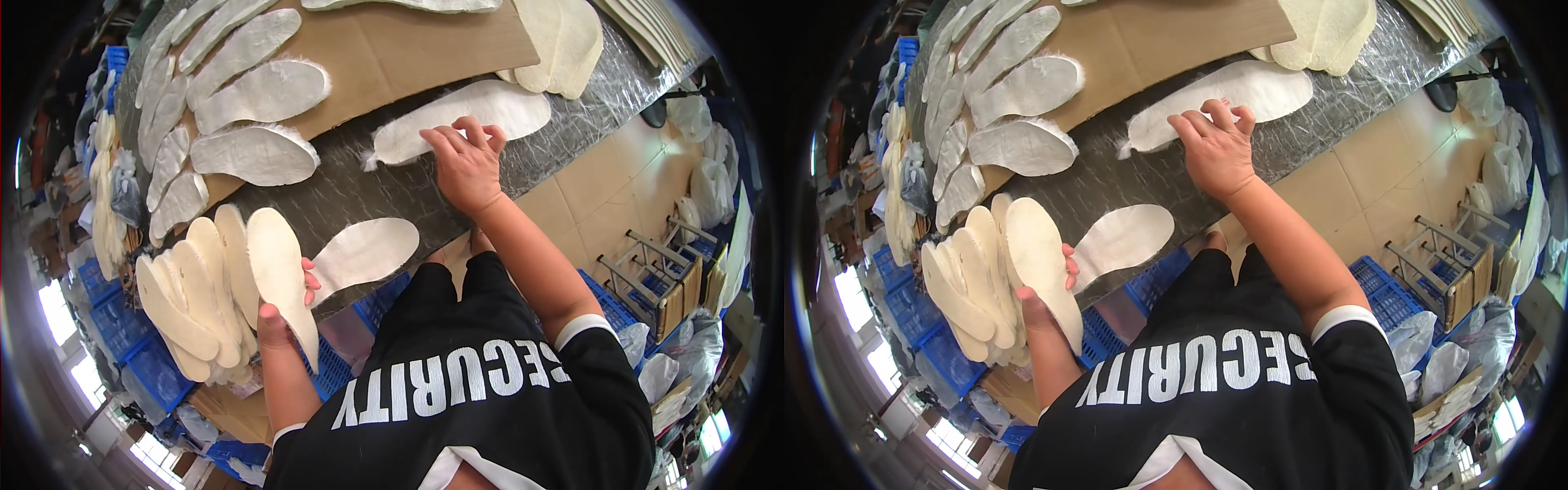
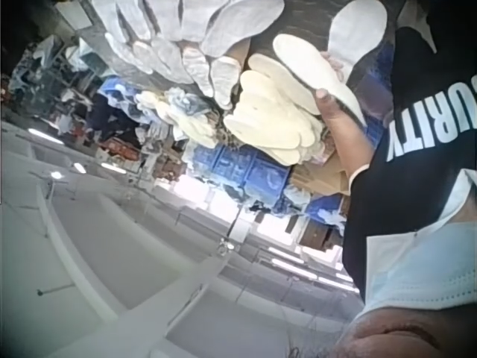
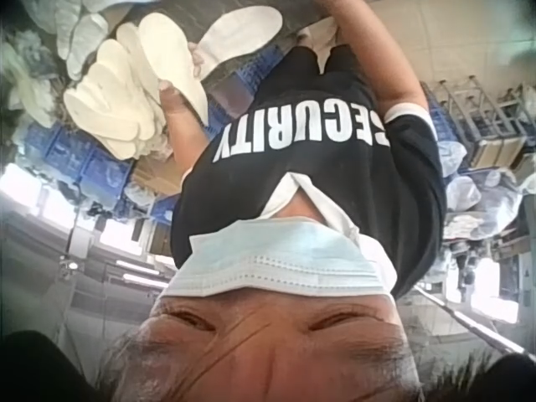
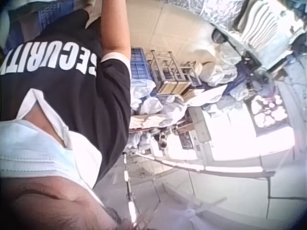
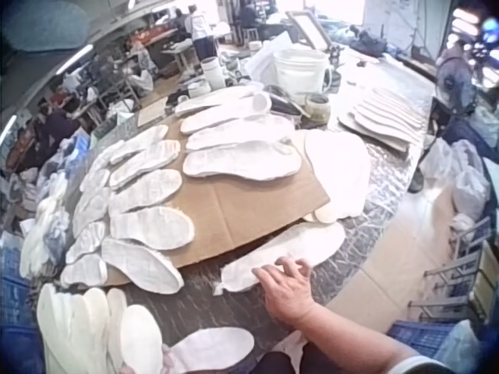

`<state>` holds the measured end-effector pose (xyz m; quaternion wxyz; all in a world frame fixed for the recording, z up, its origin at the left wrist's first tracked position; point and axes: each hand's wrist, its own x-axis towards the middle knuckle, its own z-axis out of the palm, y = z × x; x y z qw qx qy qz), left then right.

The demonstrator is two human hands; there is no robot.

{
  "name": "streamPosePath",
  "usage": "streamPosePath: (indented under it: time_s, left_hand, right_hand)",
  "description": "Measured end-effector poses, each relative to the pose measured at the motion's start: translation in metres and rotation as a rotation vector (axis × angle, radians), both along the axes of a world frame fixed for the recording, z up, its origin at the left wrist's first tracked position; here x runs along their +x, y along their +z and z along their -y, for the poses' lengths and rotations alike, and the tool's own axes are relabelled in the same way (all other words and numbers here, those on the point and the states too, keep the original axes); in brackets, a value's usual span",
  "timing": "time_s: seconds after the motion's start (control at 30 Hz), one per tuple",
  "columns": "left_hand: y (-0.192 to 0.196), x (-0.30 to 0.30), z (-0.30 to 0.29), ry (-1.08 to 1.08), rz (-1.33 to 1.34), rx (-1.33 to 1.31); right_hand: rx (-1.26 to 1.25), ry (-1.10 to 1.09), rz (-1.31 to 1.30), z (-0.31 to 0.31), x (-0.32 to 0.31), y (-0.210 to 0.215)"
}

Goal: Manually assembling and checking shoe insole components on a factory workbench.

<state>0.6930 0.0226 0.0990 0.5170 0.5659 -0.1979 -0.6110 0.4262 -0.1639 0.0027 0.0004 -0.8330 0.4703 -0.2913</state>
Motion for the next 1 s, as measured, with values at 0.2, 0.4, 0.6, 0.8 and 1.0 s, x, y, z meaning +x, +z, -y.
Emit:
streamPosePath:
  time_s: [0.2,0.4,0.6,0.8,1.0]
  left_hand:
    - [0.012,-0.014,0.005,-0.414,0.808,-0.046]
    - [0.022,-0.037,0.012,-0.714,1.452,-0.189]
    - [0.005,-0.043,0.017,-0.801,1.537,-0.304]
    - [-0.004,-0.047,0.024,-0.84,1.553,-0.334]
    - [-0.008,-0.048,0.027,-0.866,1.544,-0.344]
  right_hand:
    - [-0.191,-0.081,0.115,-0.008,-0.007,-0.007]
    - [-0.104,-0.015,0.355,-0.02,-0.023,0.01]
    - [1.484,0.007,0.861,-0.105,-0.03,0.038]
    - [1.616,0.112,0.974,-0.129,-0.02,0.023]
    - [1.625,0.162,0.973,-0.13,-0.018,0.013]
